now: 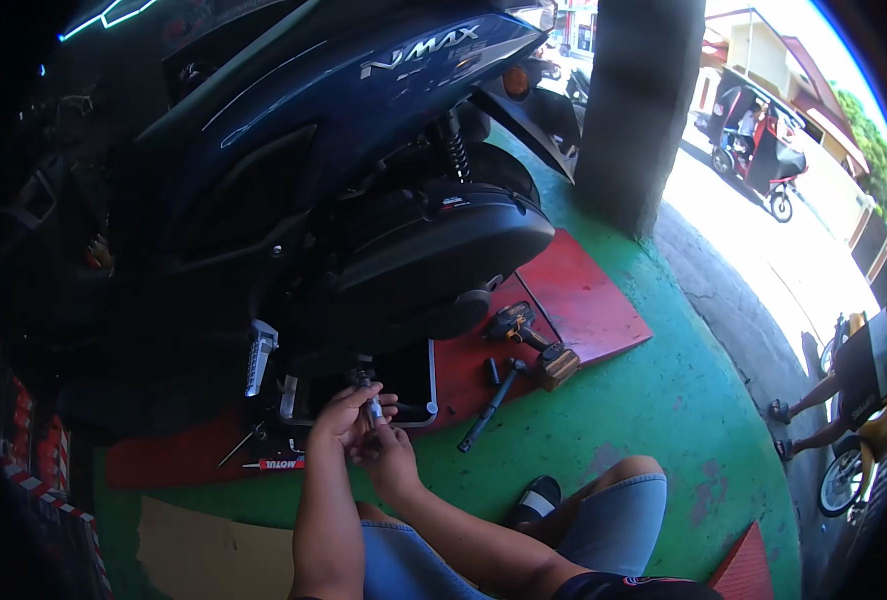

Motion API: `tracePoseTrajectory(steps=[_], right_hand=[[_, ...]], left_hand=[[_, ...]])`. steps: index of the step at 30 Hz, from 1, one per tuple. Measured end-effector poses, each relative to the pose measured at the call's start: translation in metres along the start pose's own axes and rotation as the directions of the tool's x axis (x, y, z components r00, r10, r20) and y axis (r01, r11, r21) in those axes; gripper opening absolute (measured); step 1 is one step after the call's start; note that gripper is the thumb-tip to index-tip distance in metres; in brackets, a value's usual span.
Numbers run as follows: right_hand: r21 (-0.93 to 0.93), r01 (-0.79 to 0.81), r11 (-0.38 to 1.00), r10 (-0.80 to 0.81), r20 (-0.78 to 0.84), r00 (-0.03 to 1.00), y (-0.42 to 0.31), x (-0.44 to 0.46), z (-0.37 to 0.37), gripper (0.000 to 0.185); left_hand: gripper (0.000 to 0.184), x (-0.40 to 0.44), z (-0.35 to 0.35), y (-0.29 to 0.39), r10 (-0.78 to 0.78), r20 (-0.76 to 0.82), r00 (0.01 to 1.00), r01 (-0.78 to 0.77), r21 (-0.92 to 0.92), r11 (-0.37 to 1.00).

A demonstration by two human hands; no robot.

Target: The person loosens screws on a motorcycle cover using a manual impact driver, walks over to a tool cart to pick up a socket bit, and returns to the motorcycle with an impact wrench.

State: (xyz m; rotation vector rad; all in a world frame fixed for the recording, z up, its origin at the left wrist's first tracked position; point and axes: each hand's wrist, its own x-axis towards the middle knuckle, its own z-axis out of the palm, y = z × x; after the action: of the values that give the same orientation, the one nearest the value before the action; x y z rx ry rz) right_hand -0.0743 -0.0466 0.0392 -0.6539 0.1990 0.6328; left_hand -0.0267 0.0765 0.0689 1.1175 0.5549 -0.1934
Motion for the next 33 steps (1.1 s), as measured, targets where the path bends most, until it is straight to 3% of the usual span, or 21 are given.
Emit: tracePoseTrajectory(steps=[1, 2, 4, 6, 8, 9, 10, 11, 12, 13, 17, 19, 20, 22, 24, 26, 27, 28, 29, 31, 33], right_hand=[[-0.398, 0.135, 0.908, -0.21, -0.151, 0.966, 0.003, -0.002, 0.003, 0.05], [-0.398, 0.138, 0.907, -0.215, -0.155, 0.964, 0.002, -0.005, 0.002, 0.05], [-0.861, 0.326, 0.39, -0.584, 0.042, 0.811, 0.004, -0.011, 0.0, 0.045], [-0.862, 0.385, 0.33, -0.638, 0.097, 0.764, 0.002, -0.006, -0.003, 0.047], [-0.861, 0.428, 0.275, -0.684, 0.138, 0.716, 0.002, -0.006, -0.003, 0.049], [-0.559, 0.35, 0.752, -0.493, -0.125, 0.861, 0.002, -0.003, -0.001, 0.05], [-0.077, 0.162, 0.984, -0.176, -0.237, 0.955, 0.002, 0.0, 0.0, 0.052], [-0.079, 0.167, 0.983, -0.181, -0.238, 0.954, 0.0, 0.0, -0.007, 0.052], [0.183, -0.087, 0.979, 0.088, 0.004, 0.996, -0.002, -0.001, -0.017, 0.051], [0.359, -0.381, 0.852, 0.281, 0.3, 0.912, -0.005, -0.001, -0.023, 0.051], [0.458, -0.321, 0.829, 0.156, 0.362, 0.919, 0.0, 0.003, -0.014, 0.046], [-0.191, 0.071, 0.979, -0.109, -0.201, 0.974, 0.003, 0.0, 0.005, 0.044], [-0.19, 0.073, 0.979, -0.111, -0.201, 0.973, 0.003, -0.002, 0.003, 0.044], [-0.831, 0.346, 0.436, -0.589, 0.027, 0.808, 0.002, -0.007, -0.001, 0.046], [-0.835, 0.41, 0.366, -0.64, 0.094, 0.763, 0.001, -0.008, -0.004, 0.048], [-0.832, 0.47, 0.293, -0.686, 0.159, 0.71, -0.002, -0.008, 0.0, 0.049], [-0.537, 0.386, 0.75, -0.51, -0.098, 0.855, -0.003, -0.006, 0.004, 0.052], [-0.076, 0.193, 0.978, -0.205, -0.223, 0.953, -0.002, -0.004, 0.004, 0.055], [-0.078, 0.191, 0.978, -0.204, -0.222, 0.953, -0.002, -0.003, -0.003, 0.055], [0.458, -0.345, 0.819, 0.198, 0.337, 0.92, -0.005, 0.001, -0.021, 0.059], [0.388, -0.267, 0.882, 0.18, 0.247, 0.952, 0.001, 0.009, -0.022, 0.057]], left_hand=[[0.033, -0.002, 0.002, 0.001, -0.003, -0.133, 0.991, 0.023, 0.146, 0.989], [0.033, -0.001, 0.003, 0.0, -0.006, -0.127, 0.992, 0.024, 0.147, 0.989], [0.031, 0.0, 0.0, -0.003, 0.062, -0.186, 0.981, -0.015, 0.244, 0.97], [0.03, 0.003, -0.004, -0.001, 0.102, -0.211, 0.972, -0.038, 0.288, 0.957], [0.029, 0.003, -0.011, -0.003, 0.042, -0.087, 0.995, -0.032, 0.108, 0.994], [0.029, 0.006, -0.016, -0.005, 0.037, -0.084, 0.996, -0.027, 0.11, 0.994], [0.028, 0.009, -0.019, -0.006, 0.03, -0.035, 0.999, -0.028, 0.056, 0.998], [0.028, 0.012, -0.021, -0.008, 0.027, 0.016, 1.0, -0.027, 0.002, 1.0], [0.028, 0.014, -0.024, -0.009, 0.026, 0.021, 0.999, -0.026, 0.002, 1.0], [0.028, 0.013, -0.024, -0.008, 0.019, 0.055, 0.998, -0.017, -0.044, 0.999], [0.028, 0.004, -0.013, -0.004, 0.003, 0.082, 0.997, 0.012, -0.182, 0.983], [0.029, -0.002, -0.008, 0.0, -0.018, 0.066, 0.998, 0.025, -0.11, 0.994], [0.03, -0.003, -0.007, 0.001, -0.029, 0.046, 0.999, 0.031, -0.043, 0.999], [0.031, 0.01, -0.009, -0.008, 0.005, -0.03, 1.0, -0.002, 0.081, 0.997], [0.033, 0.017, -0.02, -0.014, 0.046, -0.109, 0.993, -0.023, 0.202, 0.979], [0.034, 0.014, -0.022, -0.008, 0.033, 0.025, 0.999, -0.035, 0.087, 0.996], [0.034, 0.011, -0.021, -0.007, 0.031, 0.024, 0.999, -0.033, 0.088, 0.996], [0.035, 0.005, -0.018, -0.005, 0.01, 0.084, 0.996, -0.009, -0.011, 1.0], [0.036, 0.001, -0.016, -0.004, -0.005, 0.145, 0.989, 0.021, -0.109, 0.994], [0.036, 0.003, -0.017, -0.005, 0.018, 0.15, 0.989, -0.001, -0.117, 0.993], [0.035, 0.003, -0.018, -0.004, 0.043, 0.152, 0.987, -0.024, -0.125, 0.992]])
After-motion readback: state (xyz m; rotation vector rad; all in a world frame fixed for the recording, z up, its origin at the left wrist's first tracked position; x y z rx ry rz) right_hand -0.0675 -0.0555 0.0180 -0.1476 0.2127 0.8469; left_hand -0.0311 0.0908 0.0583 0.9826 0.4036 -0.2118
